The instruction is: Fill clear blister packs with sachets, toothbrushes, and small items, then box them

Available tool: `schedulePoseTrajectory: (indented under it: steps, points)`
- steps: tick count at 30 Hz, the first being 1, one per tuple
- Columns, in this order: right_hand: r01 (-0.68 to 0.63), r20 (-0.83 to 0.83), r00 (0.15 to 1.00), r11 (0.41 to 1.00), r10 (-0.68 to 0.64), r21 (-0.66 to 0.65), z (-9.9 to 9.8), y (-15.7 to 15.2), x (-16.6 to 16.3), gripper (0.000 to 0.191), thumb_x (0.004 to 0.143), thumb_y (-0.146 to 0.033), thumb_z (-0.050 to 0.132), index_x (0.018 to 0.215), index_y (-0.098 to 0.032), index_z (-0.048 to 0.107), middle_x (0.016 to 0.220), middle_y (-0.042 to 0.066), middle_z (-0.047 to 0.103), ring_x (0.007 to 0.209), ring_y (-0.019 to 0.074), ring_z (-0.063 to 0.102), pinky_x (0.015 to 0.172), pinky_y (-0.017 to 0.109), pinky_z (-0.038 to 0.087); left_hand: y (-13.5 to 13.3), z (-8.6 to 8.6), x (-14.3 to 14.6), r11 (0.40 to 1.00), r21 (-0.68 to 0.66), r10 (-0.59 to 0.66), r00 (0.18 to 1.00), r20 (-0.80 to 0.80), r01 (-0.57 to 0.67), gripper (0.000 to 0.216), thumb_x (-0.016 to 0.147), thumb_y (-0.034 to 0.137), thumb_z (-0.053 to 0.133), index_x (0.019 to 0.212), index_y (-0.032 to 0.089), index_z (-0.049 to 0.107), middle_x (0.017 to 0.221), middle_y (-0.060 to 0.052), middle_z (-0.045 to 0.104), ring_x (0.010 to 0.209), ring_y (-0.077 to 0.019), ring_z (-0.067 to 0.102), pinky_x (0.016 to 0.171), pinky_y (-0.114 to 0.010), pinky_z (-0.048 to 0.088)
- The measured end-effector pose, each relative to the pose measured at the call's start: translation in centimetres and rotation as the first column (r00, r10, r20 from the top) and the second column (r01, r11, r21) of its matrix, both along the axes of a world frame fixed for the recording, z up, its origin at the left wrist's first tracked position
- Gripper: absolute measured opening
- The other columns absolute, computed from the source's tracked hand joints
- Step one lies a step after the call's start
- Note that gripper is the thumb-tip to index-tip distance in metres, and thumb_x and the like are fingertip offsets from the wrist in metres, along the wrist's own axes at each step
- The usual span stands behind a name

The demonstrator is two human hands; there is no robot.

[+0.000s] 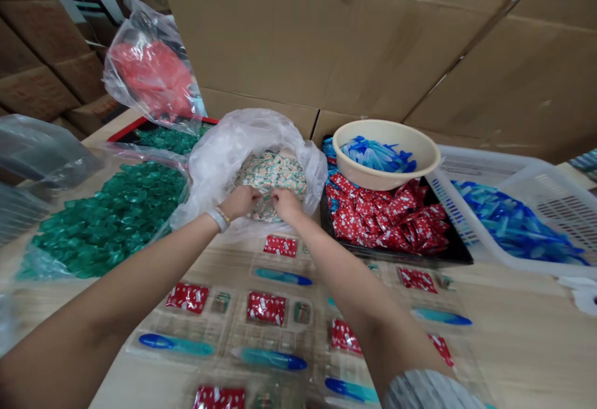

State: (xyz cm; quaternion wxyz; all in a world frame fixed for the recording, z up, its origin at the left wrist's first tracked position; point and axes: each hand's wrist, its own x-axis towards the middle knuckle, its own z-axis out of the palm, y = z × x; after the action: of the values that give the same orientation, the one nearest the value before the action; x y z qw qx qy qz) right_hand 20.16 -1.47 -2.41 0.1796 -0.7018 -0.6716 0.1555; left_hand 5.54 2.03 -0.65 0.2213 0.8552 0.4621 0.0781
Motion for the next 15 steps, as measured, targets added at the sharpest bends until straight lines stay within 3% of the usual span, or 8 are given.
schedulePoseTrajectory:
  steps: [3,7,11,15]
  points:
    - [-0.095,0.083,0.992,0.995,0.094,0.007,-0.4,0.4,-0.3,0.028,0.074,-0.012,0.049,0.095,-0.021,0.064,0.094,0.005,0.062,0.084,0.0163,0.055,0.074,0.025,0.041,0.0,-0.7,-0.5,1.0,0.019,-0.006,1.0,-0.005,0.006,0.033,0.066,0.008,0.048,0.092,0.013,0.067,0.09,-0.011,0.067,0.085,-0.0192,0.059,0.079,-0.026,0.042]
    - [-0.09,0.176,0.98,0.996,0.089,0.002,-0.8,0.7,-0.6,0.022,0.073,-0.019,0.054,0.093,-0.022,0.063,0.094,0.006,0.059,0.08,0.0167,0.054,0.069,0.025,0.04,0.0,-1.2,-1.3,0.999,0.038,0.032,0.999,0.036,-0.033,0.034,0.069,0.01,0.044,0.095,0.014,0.066,0.093,-0.01,0.067,0.086,-0.019,0.06,0.08,-0.027,0.043]
    - [-0.049,0.19,0.98,0.999,0.049,-0.005,-0.7,0.7,-0.7,0.015,0.071,-0.021,0.056,0.084,-0.018,0.062,0.094,0.008,0.056,0.077,0.0166,0.053,0.067,0.025,0.04,0.3,-1.2,-1.8,0.999,0.026,0.041,0.995,0.089,-0.044,0.033,0.068,0.009,0.046,0.092,0.015,0.067,0.09,-0.007,0.068,0.082,-0.0176,0.06,0.079,-0.026,0.044]
    - [-0.098,0.148,0.985,0.993,0.087,0.068,-0.8,0.2,-0.6,0.016,0.067,-0.012,0.052,0.08,-0.017,0.059,0.087,0.006,0.056,0.075,0.0155,0.05,0.066,0.025,0.038,-0.1,-1.7,-1.7,0.999,0.022,0.034,0.987,0.156,-0.038,0.032,0.066,0.009,0.048,0.092,0.013,0.066,0.088,-0.006,0.068,0.08,-0.0164,0.059,0.077,-0.025,0.045]
